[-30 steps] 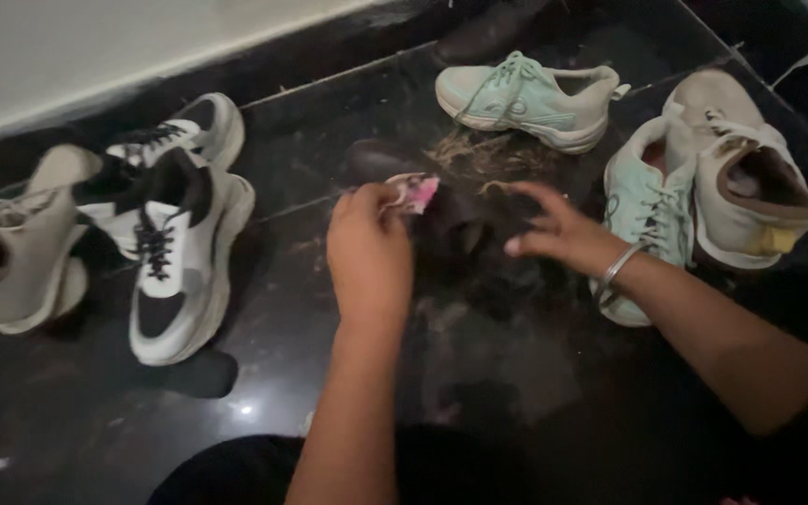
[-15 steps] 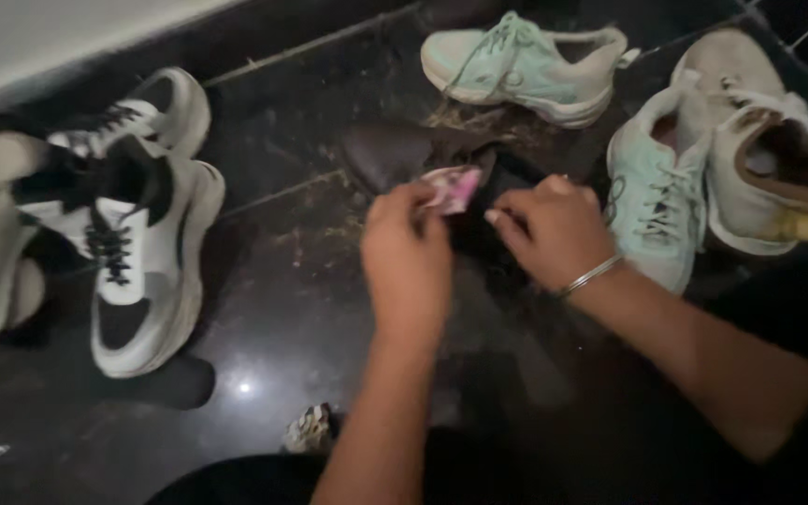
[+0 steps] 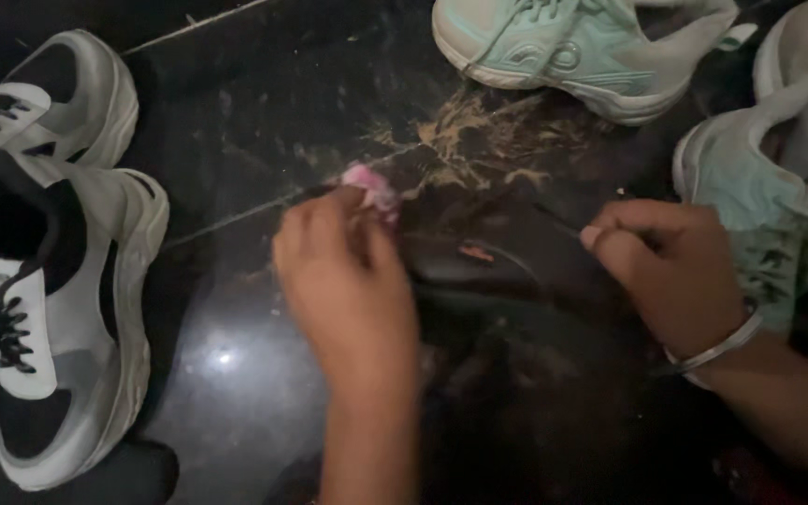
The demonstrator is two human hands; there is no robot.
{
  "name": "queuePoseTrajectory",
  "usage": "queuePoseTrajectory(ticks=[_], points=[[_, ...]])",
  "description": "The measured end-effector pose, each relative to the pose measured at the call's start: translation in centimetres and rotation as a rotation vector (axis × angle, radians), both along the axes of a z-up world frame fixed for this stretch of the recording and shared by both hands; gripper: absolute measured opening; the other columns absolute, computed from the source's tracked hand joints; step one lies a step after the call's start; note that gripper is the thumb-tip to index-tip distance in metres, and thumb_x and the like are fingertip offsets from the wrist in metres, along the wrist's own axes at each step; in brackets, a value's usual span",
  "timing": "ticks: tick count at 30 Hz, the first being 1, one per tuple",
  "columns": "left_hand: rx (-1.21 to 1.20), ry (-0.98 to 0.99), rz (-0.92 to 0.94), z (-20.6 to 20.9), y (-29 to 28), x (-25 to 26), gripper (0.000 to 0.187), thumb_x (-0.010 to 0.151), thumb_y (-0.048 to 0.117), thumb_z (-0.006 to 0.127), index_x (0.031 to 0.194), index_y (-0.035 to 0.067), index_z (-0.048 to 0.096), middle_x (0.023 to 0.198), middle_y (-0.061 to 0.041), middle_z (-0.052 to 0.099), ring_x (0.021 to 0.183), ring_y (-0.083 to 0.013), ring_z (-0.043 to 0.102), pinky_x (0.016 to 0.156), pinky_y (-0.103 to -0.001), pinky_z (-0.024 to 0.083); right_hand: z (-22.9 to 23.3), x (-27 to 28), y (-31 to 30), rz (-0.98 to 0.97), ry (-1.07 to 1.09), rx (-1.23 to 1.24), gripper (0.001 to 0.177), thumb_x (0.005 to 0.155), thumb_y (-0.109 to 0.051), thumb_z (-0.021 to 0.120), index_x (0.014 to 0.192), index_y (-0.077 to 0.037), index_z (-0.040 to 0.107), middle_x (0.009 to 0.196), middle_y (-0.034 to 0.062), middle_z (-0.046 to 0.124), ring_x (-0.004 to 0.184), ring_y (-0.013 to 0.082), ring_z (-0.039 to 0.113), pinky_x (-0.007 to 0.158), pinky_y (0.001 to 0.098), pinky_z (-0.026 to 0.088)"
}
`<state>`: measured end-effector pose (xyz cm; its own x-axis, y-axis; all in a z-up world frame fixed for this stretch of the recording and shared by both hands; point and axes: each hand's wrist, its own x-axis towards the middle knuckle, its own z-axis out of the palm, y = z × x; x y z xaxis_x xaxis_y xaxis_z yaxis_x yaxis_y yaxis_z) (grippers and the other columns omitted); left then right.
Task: The person wipes the soles and uppers of several shoes using a small cloth. They handle a light-colored sneaker and a dark shoe, turning them over to clean different surfaces before placing them back on the floor.
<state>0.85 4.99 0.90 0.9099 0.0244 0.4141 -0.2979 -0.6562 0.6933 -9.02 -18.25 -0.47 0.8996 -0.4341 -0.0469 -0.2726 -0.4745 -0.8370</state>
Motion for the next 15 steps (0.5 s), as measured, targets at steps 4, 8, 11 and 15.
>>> queuePoseTrajectory(ticks=[4,8,11,15], points=[[0.025,-0.024,0.069,0.2,0.1,-0.3,0.017,0.091,0.004,0.069,0.108,0.005,0.072,0.111,-0.015,0.067,0.107,-0.0375,0.060,0.092,-0.049,0.049,-2.0,0.2,-0.7,0.059,-0.040,0.067,0.018,0.093,-0.012,0.063,0.085,0.000,0.073,0.073,0.0002,0.067,0.069,0.0098,0.059,0.065,0.0295,0.049],[0.347,-0.080,-0.026,0.9,-3.1,-2.8,0.014,0.087,0.014,0.069,0.099,0.007,0.070,0.104,-0.015,0.063,0.104,-0.0373,0.058,0.093,-0.054,0.045,-3.5,0.9,-1.2,0.024,0.046,0.061,0.022,0.096,-0.017,0.064,0.089,0.000,0.074,0.074,0.0024,0.068,0.072,0.0108,0.062,0.067,0.0318,0.050],[0.403,-0.094,-0.171,1.1,-6.3,-5.7,0.021,0.087,0.016,0.064,0.105,0.007,0.068,0.104,-0.013,0.062,0.108,-0.0365,0.058,0.098,-0.054,0.044,-4.6,1.3,-1.9,0.040,0.059,-0.070,0.025,0.097,-0.020,0.064,0.091,0.003,0.073,0.070,0.0036,0.066,0.069,0.0112,0.062,0.065,0.0329,0.050],[0.168,0.035,-0.436,1.2,-8.6,-8.5,0.017,0.093,0.009,0.059,0.109,0.007,0.066,0.112,-0.011,0.062,0.116,-0.0326,0.058,0.108,-0.048,0.045,-6.4,1.8,-2.8,0.073,-0.048,0.145,0.032,0.101,-0.025,0.063,0.087,0.002,0.073,0.074,-0.0025,0.066,0.072,0.0072,0.058,0.065,0.0306,0.048]])
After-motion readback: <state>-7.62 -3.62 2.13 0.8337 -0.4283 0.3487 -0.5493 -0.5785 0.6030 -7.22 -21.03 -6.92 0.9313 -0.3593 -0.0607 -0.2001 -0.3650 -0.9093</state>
